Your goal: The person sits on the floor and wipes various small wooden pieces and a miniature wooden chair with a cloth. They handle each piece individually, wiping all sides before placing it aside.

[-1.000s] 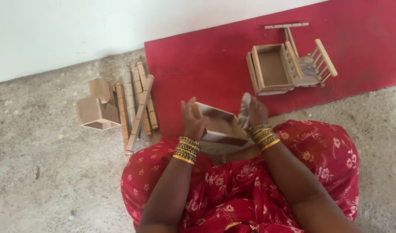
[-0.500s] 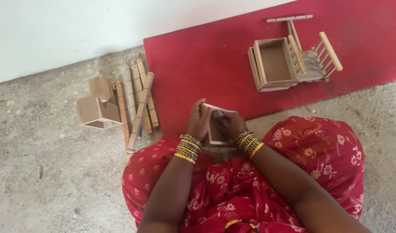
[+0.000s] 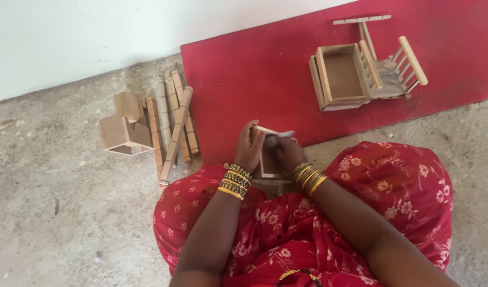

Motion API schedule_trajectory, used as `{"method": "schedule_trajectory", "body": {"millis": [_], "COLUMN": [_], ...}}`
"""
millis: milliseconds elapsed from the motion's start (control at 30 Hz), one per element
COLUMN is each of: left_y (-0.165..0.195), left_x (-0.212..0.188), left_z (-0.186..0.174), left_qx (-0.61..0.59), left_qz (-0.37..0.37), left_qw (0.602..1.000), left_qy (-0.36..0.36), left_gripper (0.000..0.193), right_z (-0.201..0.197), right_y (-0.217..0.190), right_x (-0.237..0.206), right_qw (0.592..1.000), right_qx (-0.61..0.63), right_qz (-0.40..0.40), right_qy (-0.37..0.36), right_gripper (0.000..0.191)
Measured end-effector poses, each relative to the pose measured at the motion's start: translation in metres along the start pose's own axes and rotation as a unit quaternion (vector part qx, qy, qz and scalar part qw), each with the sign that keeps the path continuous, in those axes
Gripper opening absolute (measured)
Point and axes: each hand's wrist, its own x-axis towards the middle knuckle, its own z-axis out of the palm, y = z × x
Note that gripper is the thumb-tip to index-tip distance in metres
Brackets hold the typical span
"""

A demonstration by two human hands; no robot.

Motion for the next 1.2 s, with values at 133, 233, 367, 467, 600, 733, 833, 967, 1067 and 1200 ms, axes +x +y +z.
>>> {"method": "schedule_trajectory", "body": {"millis": [133,233,367,467,600,733,833,967,1067,1200], "left_y": [0.0,0.003,0.006,0.003,-0.003,-0.005,-0.002,0.002,0.004,0.005], "left_x": [0.0,0.0,-0.003,-0.003,0.001,0.001,0.001,0.001,0.001,0.001], "left_z": [-0.002,-0.002,-0.001,-0.001,-0.003,-0.005,-0.007,-0.006,-0.003,-0.001], "left_qx": [0.03,0.059,0.095,0.116,0.118,0.09,0.118,0.12,0.125,0.127], "left_qz": [0.05,-0.003,0.04,0.077,0.046,0.06,0.054,0.052,0.04,0.027], "left_qw": [0.998,0.998,0.995,0.99,0.992,0.994,0.991,0.991,0.991,0.991], "left_qy": [0.003,-0.001,0.005,0.024,0.008,0.025,0.022,0.017,0.017,0.014], "left_gripper": [0.045,0.047,0.045,0.044,0.045,0.046,0.046,0.046,0.047,0.048], "right_z": [-0.009,-0.005,0.009,0.012,0.004,-0.006,-0.014,-0.012,-0.002,0.006], "right_y": [0.014,0.012,-0.009,-0.013,0.005,0.026,0.036,0.031,0.016,0.0], "right_x": [0.013,0.01,0.005,-0.002,-0.011,-0.005,0.003,-0.001,-0.008,-0.002], "right_qw": [0.98,1.0,0.991,0.988,0.96,0.94,0.923,0.943,0.962,0.972], "right_qx": [-0.116,-0.017,0.112,0.142,0.14,0.031,-0.159,-0.134,-0.007,0.167], "right_qz": [0.109,0.013,-0.073,-0.052,-0.059,0.016,-0.002,-0.043,-0.103,-0.098], "right_qy": [-0.123,-0.013,0.022,-0.027,-0.234,-0.34,-0.351,-0.302,-0.253,-0.133], "right_gripper": [0.036,0.023,0.025,0.024,0.026,0.022,0.033,0.033,0.021,0.034]}}
